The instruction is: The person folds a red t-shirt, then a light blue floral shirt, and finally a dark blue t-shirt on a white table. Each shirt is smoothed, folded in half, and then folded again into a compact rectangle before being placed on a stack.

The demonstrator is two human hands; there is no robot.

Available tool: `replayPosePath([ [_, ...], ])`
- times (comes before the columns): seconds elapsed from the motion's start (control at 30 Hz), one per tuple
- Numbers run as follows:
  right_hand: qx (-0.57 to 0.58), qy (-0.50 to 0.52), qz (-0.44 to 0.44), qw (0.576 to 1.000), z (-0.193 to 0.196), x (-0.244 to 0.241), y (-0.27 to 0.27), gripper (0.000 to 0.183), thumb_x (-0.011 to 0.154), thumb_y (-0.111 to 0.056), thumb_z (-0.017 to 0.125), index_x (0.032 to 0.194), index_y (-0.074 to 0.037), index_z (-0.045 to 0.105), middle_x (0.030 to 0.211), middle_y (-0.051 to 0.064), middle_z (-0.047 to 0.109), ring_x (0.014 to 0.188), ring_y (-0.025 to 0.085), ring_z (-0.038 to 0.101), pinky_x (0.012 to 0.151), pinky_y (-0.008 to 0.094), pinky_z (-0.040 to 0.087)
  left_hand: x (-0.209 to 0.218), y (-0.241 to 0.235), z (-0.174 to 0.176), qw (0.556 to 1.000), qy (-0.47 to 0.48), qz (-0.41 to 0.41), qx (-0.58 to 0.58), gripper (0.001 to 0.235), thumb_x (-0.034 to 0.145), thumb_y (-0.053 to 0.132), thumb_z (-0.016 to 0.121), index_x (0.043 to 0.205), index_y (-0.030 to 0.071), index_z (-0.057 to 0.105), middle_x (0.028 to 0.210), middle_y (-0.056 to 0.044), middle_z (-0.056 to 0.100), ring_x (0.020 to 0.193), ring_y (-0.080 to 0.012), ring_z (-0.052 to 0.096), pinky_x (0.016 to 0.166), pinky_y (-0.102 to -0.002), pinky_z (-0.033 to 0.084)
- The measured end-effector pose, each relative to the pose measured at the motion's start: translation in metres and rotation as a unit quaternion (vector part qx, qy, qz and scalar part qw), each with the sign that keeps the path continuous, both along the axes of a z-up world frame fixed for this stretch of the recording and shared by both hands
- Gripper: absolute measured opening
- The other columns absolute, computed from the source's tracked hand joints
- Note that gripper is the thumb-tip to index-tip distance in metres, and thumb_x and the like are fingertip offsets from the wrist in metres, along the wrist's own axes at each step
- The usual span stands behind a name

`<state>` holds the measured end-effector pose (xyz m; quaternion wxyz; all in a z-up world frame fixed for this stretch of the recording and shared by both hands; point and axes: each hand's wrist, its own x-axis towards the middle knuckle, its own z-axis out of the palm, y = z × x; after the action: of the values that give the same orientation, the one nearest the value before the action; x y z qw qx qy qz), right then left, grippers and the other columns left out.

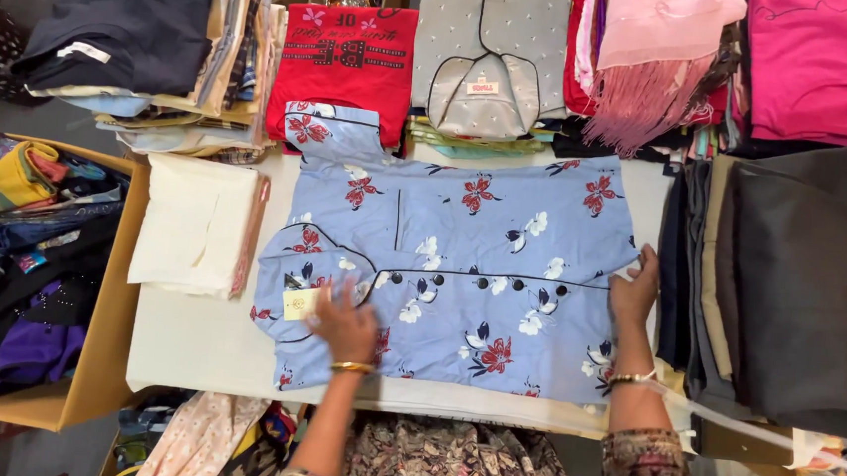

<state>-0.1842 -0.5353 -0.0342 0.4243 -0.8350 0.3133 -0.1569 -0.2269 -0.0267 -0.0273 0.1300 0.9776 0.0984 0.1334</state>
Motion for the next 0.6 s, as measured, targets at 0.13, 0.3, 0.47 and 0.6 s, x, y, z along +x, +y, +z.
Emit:
replayPosePath([
  [0.13,0.05,-0.018,0.043,0.998,-0.021,-0.005,-0.018,0.086,0.07,-0.001,0.066,0.152,-0.007,0.042,0.137,0.017,0.058,0.105,0.034,0.064,0.094,0.043,0.052,0.0,-0.102,0.033,0.978,-0.019,-0.181,-0.097,0.049,0.078,0.025,0.068,0.127,0.019,0.067,0.138,-0.016,0.052,0.131,-0.0356,0.045,0.106,-0.061,0.03],
  [0.3,-0.273,0.15,0.12,0.943,0.023,-0.048,0.007,0.088,0.064,-0.015,0.085,0.145,-0.008,0.054,0.114,0.023,0.065,0.107,0.044,0.06,0.091,0.05,0.049,-0.005,-0.203,0.064,0.861,0.056,-0.45,-0.228,0.032,0.077,0.013,0.071,0.109,0.017,0.071,0.127,-0.011,0.062,0.124,-0.0347,0.051,0.104,-0.053,0.036],
  [0.47,-0.235,0.182,0.085,0.951,0.011,-0.067,0.009,0.043,0.077,-0.029,0.085,0.112,-0.01,0.068,0.103,0.017,0.07,0.105,0.039,0.065,0.094,0.048,0.052,-0.002,-0.28,-0.003,0.8,0.153,-0.489,-0.312,0.035,0.085,0.017,0.07,0.12,0.017,0.07,0.124,-0.011,0.062,0.118,-0.0334,0.056,0.101,-0.046,0.046],
  [0.6,-0.042,0.06,0.189,0.979,0.024,-0.072,0.039,0.033,0.078,-0.016,0.08,0.108,-0.008,0.07,0.106,0.011,0.073,0.097,0.028,0.069,0.083,0.04,0.056,0.008,-0.311,-0.025,0.664,0.353,-0.248,-0.611,0.033,0.102,0.032,0.068,0.127,0.011,0.069,0.113,-0.017,0.071,0.098,-0.024,0.065,0.088,-0.034,0.053],
])
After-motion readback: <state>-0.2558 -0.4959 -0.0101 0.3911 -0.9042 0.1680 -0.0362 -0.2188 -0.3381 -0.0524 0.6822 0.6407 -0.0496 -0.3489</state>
